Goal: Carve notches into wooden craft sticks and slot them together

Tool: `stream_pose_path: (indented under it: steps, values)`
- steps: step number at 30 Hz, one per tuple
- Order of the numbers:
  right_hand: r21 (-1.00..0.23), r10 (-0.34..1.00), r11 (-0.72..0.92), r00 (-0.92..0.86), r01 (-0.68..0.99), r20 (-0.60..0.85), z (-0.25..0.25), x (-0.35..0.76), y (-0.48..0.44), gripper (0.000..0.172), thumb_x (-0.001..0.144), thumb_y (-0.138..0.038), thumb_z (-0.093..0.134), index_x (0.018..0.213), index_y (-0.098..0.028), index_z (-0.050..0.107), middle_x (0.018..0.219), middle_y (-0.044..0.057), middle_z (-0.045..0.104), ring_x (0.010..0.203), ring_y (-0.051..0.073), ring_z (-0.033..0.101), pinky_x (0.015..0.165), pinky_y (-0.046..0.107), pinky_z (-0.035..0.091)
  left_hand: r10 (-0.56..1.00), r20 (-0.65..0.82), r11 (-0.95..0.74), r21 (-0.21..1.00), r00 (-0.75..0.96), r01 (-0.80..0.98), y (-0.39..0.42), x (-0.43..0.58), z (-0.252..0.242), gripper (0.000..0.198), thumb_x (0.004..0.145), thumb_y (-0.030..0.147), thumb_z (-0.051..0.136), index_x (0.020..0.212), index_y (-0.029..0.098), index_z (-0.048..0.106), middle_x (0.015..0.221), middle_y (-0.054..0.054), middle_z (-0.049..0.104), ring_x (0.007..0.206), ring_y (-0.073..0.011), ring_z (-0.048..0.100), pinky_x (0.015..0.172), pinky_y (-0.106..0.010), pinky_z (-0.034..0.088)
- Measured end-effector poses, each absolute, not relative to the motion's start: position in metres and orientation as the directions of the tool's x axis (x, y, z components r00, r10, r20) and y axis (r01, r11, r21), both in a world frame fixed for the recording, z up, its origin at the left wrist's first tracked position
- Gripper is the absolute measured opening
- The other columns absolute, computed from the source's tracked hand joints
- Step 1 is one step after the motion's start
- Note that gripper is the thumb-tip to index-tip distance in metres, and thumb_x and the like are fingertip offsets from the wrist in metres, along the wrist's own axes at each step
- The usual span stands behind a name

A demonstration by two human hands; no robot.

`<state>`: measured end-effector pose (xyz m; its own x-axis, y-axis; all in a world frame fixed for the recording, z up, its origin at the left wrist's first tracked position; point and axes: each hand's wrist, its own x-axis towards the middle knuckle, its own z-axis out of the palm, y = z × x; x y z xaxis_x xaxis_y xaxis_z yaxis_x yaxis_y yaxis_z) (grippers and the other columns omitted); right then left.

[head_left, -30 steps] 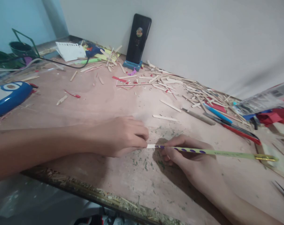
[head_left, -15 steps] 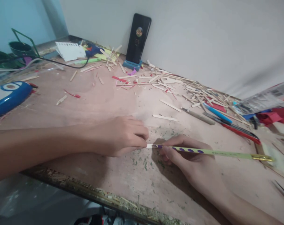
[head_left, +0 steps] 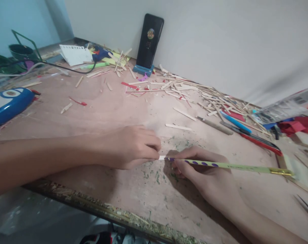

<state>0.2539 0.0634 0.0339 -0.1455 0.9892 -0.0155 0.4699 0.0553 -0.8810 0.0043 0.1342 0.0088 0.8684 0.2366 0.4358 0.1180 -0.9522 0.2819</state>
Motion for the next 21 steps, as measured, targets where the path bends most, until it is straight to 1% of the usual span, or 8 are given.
stream_pose_path:
  steps: [3, 9, 14, 18, 21]
  values:
    - [-0.876, 0.991, 0.052, -0.135, 0.480, -0.016, 0.0342, 0.2539, 0.0632, 0.010, 0.087, -0.029, 0.081, 0.078, -0.024, 0.081, 0.078, 0.005, 0.081, 0.062, 0.017, 0.069, 0.053, 0.026, 0.055, 0.242, 0.419, -0.951, 0.279, 0.875, 0.129, 0.1342, 0.0040, 0.0091, 0.023, 0.104, 0.012, 0.054, 0.101, 0.016, 0.076, 0.107, -0.009, 0.078, 0.096, -0.0222, 0.066, 0.086, -0.036, 0.049]
    - [-0.880, 0.996, 0.046, -0.093, 0.472, 0.002, 0.0343, 0.2544, 0.0619, 0.012, 0.086, -0.027, 0.080, 0.074, -0.025, 0.079, 0.067, 0.002, 0.075, 0.054, 0.015, 0.063, 0.050, 0.024, 0.052, 0.240, 0.425, -0.951, 0.285, 0.873, 0.123, 0.1346, 0.0046, 0.0085, 0.024, 0.105, 0.012, 0.053, 0.101, 0.017, 0.076, 0.106, -0.009, 0.078, 0.096, -0.0217, 0.066, 0.086, -0.035, 0.049]
    - [-0.855, 0.997, 0.040, -0.074, 0.517, 0.002, 0.0323, 0.2560, 0.0615, 0.012, 0.085, -0.026, 0.080, 0.073, -0.026, 0.079, 0.070, 0.002, 0.077, 0.055, 0.014, 0.063, 0.050, 0.024, 0.050, 0.240, 0.417, -0.949, 0.290, 0.877, 0.121, 0.1346, 0.0035, 0.0070, 0.024, 0.105, 0.012, 0.053, 0.102, 0.016, 0.077, 0.107, -0.009, 0.077, 0.095, -0.0218, 0.066, 0.085, -0.036, 0.048]
    - [-0.842, 0.998, 0.033, -0.057, 0.538, 0.003, 0.0307, 0.2573, 0.0624, 0.013, 0.085, -0.027, 0.079, 0.073, -0.025, 0.078, 0.068, 0.001, 0.075, 0.053, 0.013, 0.060, 0.049, 0.024, 0.047, 0.242, 0.424, -0.950, 0.285, 0.873, 0.125, 0.1345, 0.0032, 0.0076, 0.024, 0.104, 0.012, 0.054, 0.101, 0.016, 0.077, 0.107, -0.008, 0.078, 0.095, -0.0223, 0.066, 0.085, -0.036, 0.048]
    - [-0.834, 0.999, 0.026, -0.052, 0.551, -0.003, 0.0303, 0.2598, 0.0610, 0.013, 0.085, -0.028, 0.079, 0.073, -0.025, 0.077, 0.067, 0.001, 0.074, 0.054, 0.013, 0.060, 0.050, 0.025, 0.048, 0.244, 0.428, -0.951, 0.282, 0.870, 0.128, 0.1346, 0.0052, 0.0095, 0.024, 0.104, 0.012, 0.054, 0.100, 0.015, 0.078, 0.106, -0.008, 0.078, 0.094, -0.0224, 0.065, 0.084, -0.036, 0.048]
